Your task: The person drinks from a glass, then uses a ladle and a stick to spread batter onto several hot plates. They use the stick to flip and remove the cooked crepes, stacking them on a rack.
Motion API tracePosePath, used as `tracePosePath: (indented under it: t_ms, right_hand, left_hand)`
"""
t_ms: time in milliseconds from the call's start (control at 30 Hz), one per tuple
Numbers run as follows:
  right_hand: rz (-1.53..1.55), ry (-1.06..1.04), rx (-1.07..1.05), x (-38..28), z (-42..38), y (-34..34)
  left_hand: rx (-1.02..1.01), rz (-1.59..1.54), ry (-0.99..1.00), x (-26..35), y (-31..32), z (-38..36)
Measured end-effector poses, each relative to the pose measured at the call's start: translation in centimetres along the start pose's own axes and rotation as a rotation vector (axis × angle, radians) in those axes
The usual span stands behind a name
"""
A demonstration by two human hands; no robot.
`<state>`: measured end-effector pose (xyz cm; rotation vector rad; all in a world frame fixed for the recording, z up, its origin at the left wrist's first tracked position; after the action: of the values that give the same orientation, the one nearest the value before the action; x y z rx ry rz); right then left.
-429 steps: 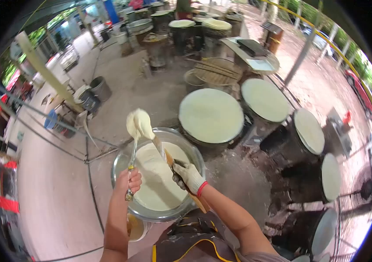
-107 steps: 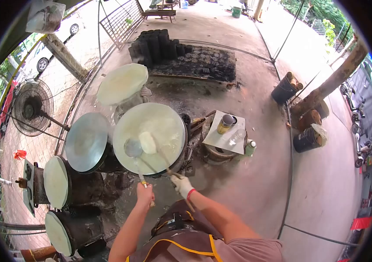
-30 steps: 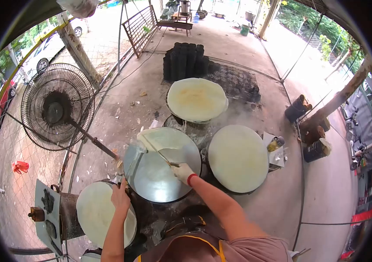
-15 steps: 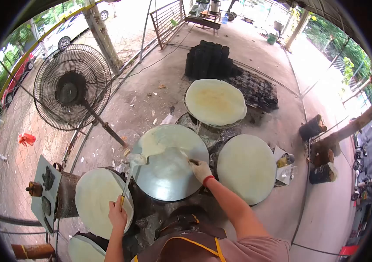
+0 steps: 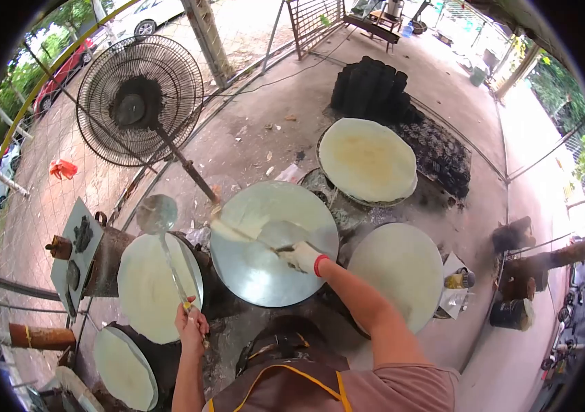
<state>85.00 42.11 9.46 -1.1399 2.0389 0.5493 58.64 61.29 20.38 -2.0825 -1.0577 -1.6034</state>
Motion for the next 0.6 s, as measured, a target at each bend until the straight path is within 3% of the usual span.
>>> tracePosePath:
  t_ms: [67, 100, 200, 233, 333, 367, 433, 500, 600]
  right_hand:
    - [-0.039, 0.093, -0.106, 1.2, -1.4, 0.4]
    - [-0.011, -0.094, -0.117, 3.5, 1.3, -0.9]
    - [0.165, -0.087, 0.136, -0.1, 0.6, -5.6]
    - [0.248, -0.195, 0.055, -0.7, 2.9, -5.4]
    - [-0.144, 0.181, -0.313, 2.6, 2.9, -2.0]
    - [-0.067, 0.035, -0.426, 2.5, 0.5, -1.3]
    - [0.257, 0.259, -0.51, 10.3, -3.0, -2.2]
    - [-0.054, 0.352, -0.386, 9.4, -6.3, -6.1]
    - [-0.223, 0.528, -0.14, 5.2, -2.6, -8.8]
  left_hand:
    - [0.054, -0.131, -0.044, 0.5, 0.4, -1.6]
    - [0.082, -0.156, -0.033, 0.8, 0.2, -2.2]
    - [0.166, -0.202, -0.012, 0.6, -1.0, -5.2]
    - [0.186, -0.207, -0.006, 0.5, -1.4, -5.9]
    - [0.269, -0.236, -0.004, -0.5, -3.0, -8.3]
    - [0.301, -0.25, -0.013, -0.6, -3.3, -9.2]
    - [0.358, -0.216, -0.006, -1.3, -4.4, -11.2]
    - [0.396, -0.271, -0.01, -2.4, -5.0, -12.4]
    - [0.421, -0.312, -0.022, -3.4, -5.3, -13.3]
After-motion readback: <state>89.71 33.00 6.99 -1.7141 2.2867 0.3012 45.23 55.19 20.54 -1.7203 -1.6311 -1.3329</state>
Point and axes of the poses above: each hand's wrist, its own z-axis towards the middle knuckle, its own y-axis out of the palm, x = y × z, the point moved 10 cm from there along z, towards the middle knuckle, and after that the axes turned 4 degrees about -x, right-handed, at the moved point
